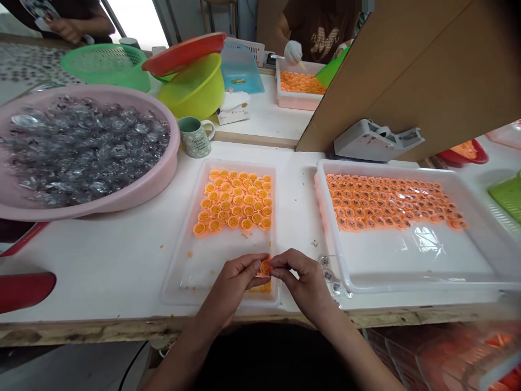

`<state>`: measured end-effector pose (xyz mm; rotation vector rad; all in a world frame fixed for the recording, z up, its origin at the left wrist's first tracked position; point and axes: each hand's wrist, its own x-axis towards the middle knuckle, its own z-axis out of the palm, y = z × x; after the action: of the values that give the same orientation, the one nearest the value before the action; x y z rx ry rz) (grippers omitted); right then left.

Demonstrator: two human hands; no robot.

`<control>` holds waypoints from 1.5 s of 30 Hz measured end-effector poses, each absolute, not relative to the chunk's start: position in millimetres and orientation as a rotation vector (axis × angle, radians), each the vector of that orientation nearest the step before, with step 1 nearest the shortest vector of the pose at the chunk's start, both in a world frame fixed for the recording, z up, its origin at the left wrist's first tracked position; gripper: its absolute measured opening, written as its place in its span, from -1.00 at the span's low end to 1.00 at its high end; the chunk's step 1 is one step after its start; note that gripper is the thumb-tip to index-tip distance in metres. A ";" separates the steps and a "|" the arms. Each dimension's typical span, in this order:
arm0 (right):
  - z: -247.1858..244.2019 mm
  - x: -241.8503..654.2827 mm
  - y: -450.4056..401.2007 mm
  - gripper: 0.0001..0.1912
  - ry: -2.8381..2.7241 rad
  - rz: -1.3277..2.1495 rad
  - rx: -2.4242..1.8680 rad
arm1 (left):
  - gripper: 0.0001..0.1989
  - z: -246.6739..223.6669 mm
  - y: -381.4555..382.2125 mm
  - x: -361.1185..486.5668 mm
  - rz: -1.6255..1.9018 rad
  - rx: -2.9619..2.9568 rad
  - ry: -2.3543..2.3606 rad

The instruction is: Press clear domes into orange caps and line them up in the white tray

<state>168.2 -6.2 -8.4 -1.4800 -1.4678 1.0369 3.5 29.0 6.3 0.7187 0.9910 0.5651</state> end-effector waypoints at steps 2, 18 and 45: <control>-10.2 165.3 -6.6 -0.81 -1.551 0.889 -1.486 | -0.67 3.9 24.6 5.7 0.558 0.811 1.032; 6.3 151.8 -36.0 -0.81 -1.474 0.645 -1.470 | -0.80 10.0 9.3 5.3 0.864 0.975 0.921; -13.7 148.0 -36.1 -0.77 -1.465 0.723 -1.621 | -0.82 -5.4 4.5 11.6 0.866 0.779 0.914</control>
<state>148.0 -36.1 -13.7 -1.6212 -1.4649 0.7226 11.6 4.5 -5.4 0.7788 0.9138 0.8661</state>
